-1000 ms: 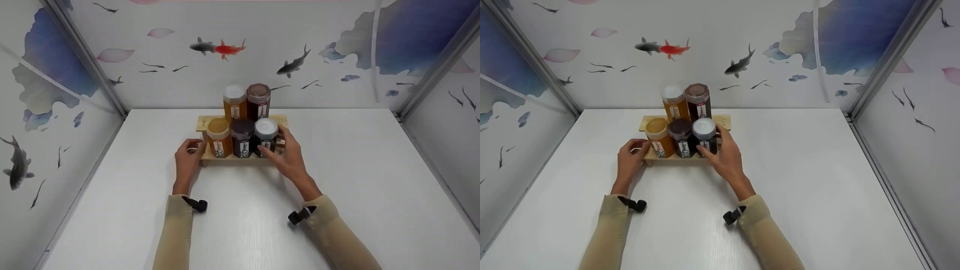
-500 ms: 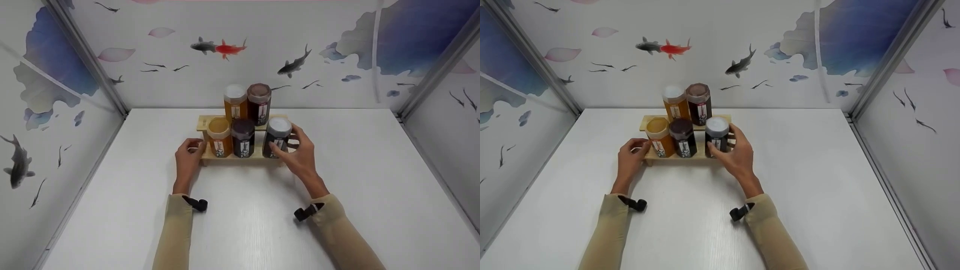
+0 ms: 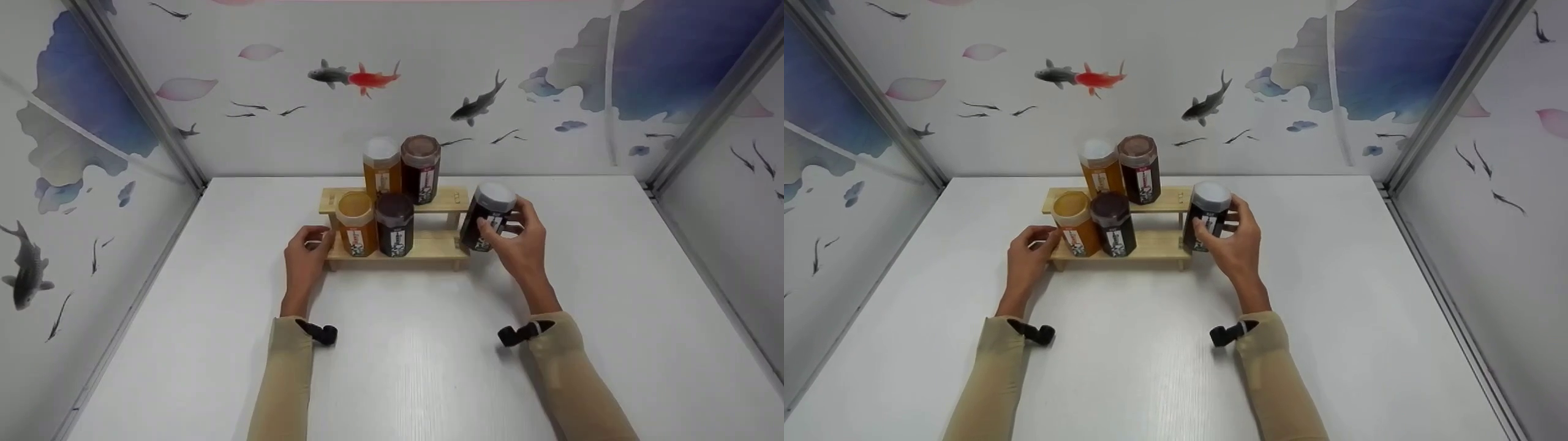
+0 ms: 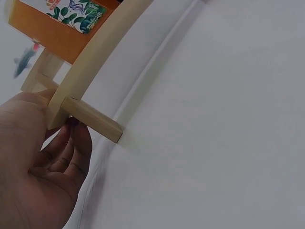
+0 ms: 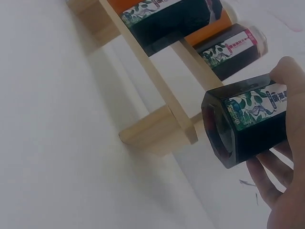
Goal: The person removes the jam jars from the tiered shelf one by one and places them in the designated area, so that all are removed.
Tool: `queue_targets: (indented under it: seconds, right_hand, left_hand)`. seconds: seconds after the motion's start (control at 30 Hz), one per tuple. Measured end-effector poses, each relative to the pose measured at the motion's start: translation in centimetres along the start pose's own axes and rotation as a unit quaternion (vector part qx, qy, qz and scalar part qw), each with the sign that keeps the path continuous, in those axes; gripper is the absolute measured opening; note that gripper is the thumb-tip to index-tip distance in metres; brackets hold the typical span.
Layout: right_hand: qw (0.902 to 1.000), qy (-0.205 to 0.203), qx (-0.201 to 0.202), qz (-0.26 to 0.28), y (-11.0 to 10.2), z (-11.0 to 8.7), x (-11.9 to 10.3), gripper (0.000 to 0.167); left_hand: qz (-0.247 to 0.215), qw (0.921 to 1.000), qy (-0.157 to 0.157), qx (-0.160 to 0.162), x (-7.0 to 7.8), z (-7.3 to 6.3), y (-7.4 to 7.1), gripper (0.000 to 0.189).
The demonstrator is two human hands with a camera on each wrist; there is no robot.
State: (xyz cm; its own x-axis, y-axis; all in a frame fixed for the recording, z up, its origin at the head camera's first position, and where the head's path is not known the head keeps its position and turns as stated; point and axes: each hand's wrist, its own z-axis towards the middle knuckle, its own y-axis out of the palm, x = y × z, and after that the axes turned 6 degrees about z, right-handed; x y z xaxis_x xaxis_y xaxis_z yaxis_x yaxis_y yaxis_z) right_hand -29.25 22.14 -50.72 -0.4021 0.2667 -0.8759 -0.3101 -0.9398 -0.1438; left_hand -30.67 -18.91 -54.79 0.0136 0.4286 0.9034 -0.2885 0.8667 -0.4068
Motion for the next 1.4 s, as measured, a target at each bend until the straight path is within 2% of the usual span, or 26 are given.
queue_targets:
  seconds: [0.13, 0.3, 0.67, 0.87, 1.1, 1.4]
  right_hand:
    - [0.9995, 0.023, 0.012, -0.020, -0.6, 0.2, 0.7, 0.071]
    - [0.9983, 0.047, 0.006, -0.034, -1.0, 0.3, 1.4, 0.076]
    - [0.9924, 0.089, -0.055, -0.065, -1.0, 0.4, 2.6, 0.081]
    - [0.9906, 0.090, -0.072, -0.073, -0.7, 0.6, 2.8, 0.084]
    - [0.9911, 0.072, -0.076, -0.083, -0.4, 1.3, 4.1, 0.083]
    - [0.9859, 0.092, -0.086, -0.110, 0.1, 2.5, 4.5, 0.084]
  left_hand:
    - [-0.001, 1.0000, 0.001, 0.001, -0.1, 0.0, 0.0, 0.031]
    - [0.000, 1.0000, -0.002, -0.001, 0.0, 0.0, 0.0, 0.032]
    - [0.003, 1.0000, -0.006, -0.004, 0.0, 0.1, 0.2, 0.032]
    - [0.002, 0.9999, -0.015, -0.004, 0.0, 0.0, 0.2, 0.032]
    - [-0.006, 0.9995, -0.030, -0.012, 0.1, -0.1, 0.2, 0.031]
    - [-0.008, 0.9995, -0.028, -0.011, 0.3, -0.1, 0.1, 0.032]
